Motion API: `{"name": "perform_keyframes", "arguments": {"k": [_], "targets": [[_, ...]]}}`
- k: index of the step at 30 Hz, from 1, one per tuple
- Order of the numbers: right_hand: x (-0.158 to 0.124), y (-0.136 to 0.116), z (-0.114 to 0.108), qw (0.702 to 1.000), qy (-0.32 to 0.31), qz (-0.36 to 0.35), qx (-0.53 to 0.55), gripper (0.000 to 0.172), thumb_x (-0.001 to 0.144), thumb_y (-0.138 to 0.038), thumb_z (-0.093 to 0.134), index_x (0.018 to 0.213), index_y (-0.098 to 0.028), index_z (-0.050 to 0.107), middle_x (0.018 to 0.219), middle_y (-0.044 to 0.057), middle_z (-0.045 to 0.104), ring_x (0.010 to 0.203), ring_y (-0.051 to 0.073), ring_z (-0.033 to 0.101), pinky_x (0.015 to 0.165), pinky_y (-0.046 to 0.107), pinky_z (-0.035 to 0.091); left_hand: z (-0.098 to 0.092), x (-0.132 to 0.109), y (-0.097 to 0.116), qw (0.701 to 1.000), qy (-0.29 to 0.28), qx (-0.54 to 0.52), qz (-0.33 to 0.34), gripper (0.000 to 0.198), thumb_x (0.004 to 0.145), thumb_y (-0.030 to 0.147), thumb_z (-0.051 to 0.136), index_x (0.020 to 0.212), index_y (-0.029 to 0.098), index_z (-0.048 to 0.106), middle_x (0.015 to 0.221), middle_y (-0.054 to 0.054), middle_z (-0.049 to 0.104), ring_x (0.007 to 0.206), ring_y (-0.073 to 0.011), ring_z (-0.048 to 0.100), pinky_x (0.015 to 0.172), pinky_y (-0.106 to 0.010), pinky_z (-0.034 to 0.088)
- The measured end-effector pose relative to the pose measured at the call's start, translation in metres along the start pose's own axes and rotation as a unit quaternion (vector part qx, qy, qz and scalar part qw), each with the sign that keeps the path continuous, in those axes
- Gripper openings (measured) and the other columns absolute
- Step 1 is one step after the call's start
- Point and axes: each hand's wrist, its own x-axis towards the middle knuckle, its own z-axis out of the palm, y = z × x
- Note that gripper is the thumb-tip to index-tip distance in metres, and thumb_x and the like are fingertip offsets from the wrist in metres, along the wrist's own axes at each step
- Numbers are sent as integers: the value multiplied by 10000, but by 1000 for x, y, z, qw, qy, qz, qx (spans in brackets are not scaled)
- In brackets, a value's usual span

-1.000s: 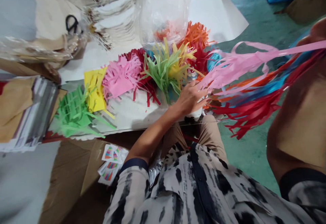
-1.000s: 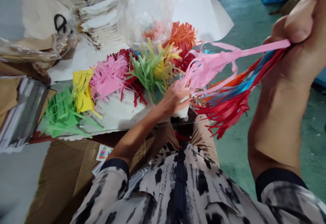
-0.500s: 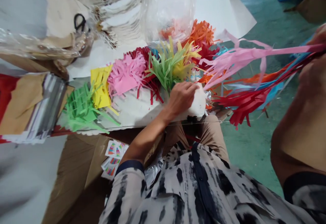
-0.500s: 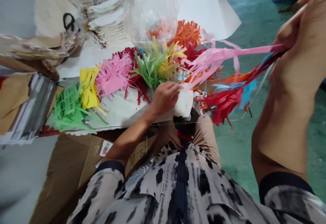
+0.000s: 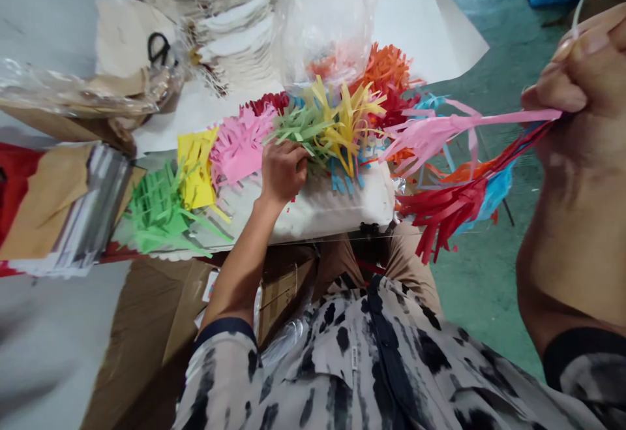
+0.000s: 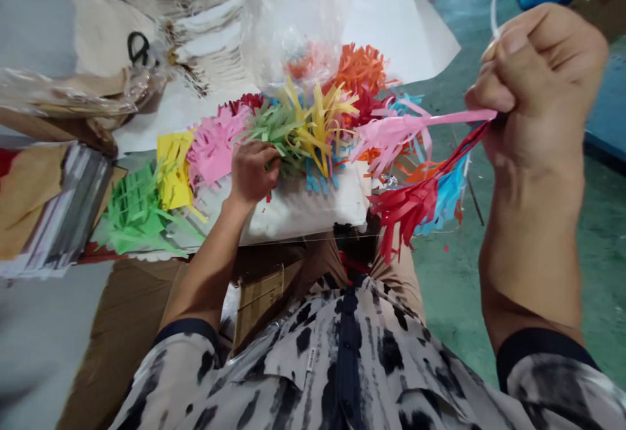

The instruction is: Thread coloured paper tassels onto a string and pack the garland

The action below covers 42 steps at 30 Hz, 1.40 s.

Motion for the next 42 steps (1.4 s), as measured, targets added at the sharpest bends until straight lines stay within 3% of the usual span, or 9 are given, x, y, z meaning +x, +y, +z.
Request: {"name": "perform_keyframes", "arguments": {"k": [7,13,17,23,27,32,37,39,42], "targets": [[-6,7,6,1000,-8,-23,4,500,640,-741,980,652,-336,687,558,-23,398,445,145,191,494,382,103,6,6,61,994,-54,-49,81,186,1042,312,644,950,255,796,1074,-73,787,1169,-296,676,1120,-538,451],[-8,12,18,999,-16,-28,26,603,581,-775,996,645,-256,696,550,-34,461,374,77,214,431,343,84,44,44,54,987,-62,-75,126,114,1013,202,647,971,238,747,1096,-83,722,1257,-306,627,1183,-530,411],[-10,15,21,999,-24,-16,31,563,597,-747,1004,648,-274,703,511,-56,406,362,87,223,405,347,77,52,55,53,981,-66,-86,158,123,1021,213,627,929,226,707,1119,-93,718,1255,-309,644,1215,-562,406],[-12,18,20,999,-31,-1,38,576,591,-738,1008,666,-258,698,595,-26,528,365,73,239,400,348,86,27,74,55,990,-30,-90,108,211,1040,455,674,1078,254,723,1200,-99,732,1271,-316,652,1184,-559,451],[-13,19,20,999,-36,10,16,587,610,-775,977,651,-277,669,538,-51,448,359,88,223,403,341,85,8,104,29,989,34,-140,30,380,982,651,731,1066,282,705,1186,-89,723,1237,-307,651,1069,-516,510],[-14,30,20,999,-41,19,20,604,621,-773,975,719,-252,686,629,-6,573,416,81,264,475,329,154,5,148,-9,951,79,-300,15,701,832,970,632,975,284,645,1137,-22,713,1083,-204,576,943,-434,545],[-13,38,21,999,-43,15,27,629,613,-782,976,716,-242,670,581,-14,527,411,75,253,506,325,169,-2,173,0,899,138,-413,42,711,743,980,724,956,301,739,1092,34,744,1128,-174,561,981,-424,539],[-14,34,22,999,-45,15,23,636,616,-787,974,719,-241,665,563,-32,491,399,73,251,490,321,154,-18,174,14,867,191,-459,38,702,845,969,639,1139,341,749,1155,70,756,1228,-184,630,1092,-469,557],[-14,29,22,999,-43,12,15,629,631,-787,968,735,-244,670,588,-28,518,400,76,276,465,320,153,-54,165,40,881,249,-400,48,473,1148,694,331,1471,440,565,1317,99,701,1420,-216,663,1149,-535,561]]}}
